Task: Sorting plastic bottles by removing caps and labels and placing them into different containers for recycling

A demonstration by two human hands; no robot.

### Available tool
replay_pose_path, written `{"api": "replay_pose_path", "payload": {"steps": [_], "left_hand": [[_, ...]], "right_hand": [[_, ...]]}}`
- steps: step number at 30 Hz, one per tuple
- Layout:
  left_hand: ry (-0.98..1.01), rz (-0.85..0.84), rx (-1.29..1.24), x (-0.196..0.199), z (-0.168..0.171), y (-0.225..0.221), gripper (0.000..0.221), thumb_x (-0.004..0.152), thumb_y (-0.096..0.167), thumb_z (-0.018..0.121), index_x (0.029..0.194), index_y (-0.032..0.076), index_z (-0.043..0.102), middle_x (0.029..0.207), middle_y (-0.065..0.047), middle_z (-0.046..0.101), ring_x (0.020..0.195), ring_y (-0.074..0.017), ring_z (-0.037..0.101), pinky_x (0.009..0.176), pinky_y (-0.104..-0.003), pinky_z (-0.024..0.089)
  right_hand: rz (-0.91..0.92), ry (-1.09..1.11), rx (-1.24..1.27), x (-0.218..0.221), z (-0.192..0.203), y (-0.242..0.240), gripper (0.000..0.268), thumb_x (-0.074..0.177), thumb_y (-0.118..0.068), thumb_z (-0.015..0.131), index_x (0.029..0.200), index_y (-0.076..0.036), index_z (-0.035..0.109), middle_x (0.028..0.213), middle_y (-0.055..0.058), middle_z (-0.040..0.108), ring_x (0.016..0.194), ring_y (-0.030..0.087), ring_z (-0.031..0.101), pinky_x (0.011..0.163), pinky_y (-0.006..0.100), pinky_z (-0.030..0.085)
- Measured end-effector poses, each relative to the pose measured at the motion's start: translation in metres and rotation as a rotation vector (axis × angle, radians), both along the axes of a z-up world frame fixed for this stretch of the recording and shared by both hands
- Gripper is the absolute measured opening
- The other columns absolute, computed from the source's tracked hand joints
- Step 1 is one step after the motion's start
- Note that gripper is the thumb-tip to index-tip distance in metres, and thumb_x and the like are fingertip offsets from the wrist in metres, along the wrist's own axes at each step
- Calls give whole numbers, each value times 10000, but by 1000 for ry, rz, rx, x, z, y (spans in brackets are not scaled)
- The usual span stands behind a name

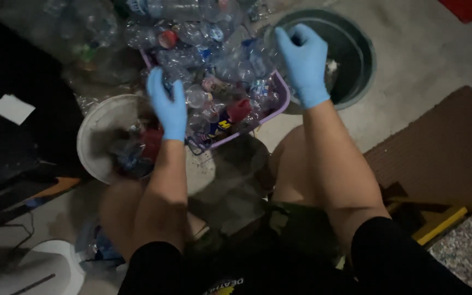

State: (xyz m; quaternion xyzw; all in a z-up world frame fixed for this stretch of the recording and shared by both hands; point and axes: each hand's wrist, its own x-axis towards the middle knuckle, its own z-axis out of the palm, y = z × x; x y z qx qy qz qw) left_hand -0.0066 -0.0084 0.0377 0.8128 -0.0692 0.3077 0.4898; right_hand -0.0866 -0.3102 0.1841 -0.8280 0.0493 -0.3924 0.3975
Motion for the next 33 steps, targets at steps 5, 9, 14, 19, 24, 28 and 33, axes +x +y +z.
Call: {"api": "replay_pose_path", "payload": {"steps": [5,9,14,19,24,28,33], "left_hand": [[-63,-624,254,-49,124,-23,1182,744,450,1002,1614,75,294,1669,-167,340,1559,-367,374,1311,-484,323],[26,-445,622,-61,129,-26,1329,744,647,947,1622,18,172,1656,-233,320,1490,-413,433,1223,-478,368],[76,-296,486,-66,120,-11,942,742,339,847,1498,23,383,1324,-174,587,1107,-384,639,905,-429,528],[302,-595,-93,-68,140,15,780,855,92,728,1526,-8,343,1310,-148,621,1109,-208,646,951,-303,538],[613,-668,-193,-81,143,26,719,830,75,687,1485,41,392,1110,-74,676,819,-108,642,741,-228,539],[555,-660,-232,-80,117,23,761,811,75,718,1484,10,370,1147,-117,654,928,-172,653,814,-276,560],[650,-711,-279,-77,123,29,680,804,16,651,1445,38,427,1029,-93,687,762,-129,624,657,-238,517]], "right_hand": [[133,6,27,-7,9,58,326,989,-200,750,754,-2,639,630,-7,523,578,106,379,556,252,394],[224,-58,88,5,6,81,354,998,-133,730,711,8,579,634,-12,461,595,115,333,558,261,365],[494,44,478,34,-12,106,338,1002,-119,709,707,-73,550,678,-67,470,635,54,357,612,203,354],[817,158,591,24,17,163,261,994,-135,591,1235,-53,649,1175,-3,650,1091,113,570,1027,297,465],[758,178,808,30,8,185,229,1050,-232,674,1138,-23,711,1140,15,688,1108,128,600,1082,386,478],[772,335,821,53,-6,173,330,1022,-282,558,1086,1,715,1007,21,730,861,67,605,847,217,500],[726,318,788,65,-16,161,399,1019,-287,554,1206,35,698,1092,14,725,951,68,606,907,217,498]]}}
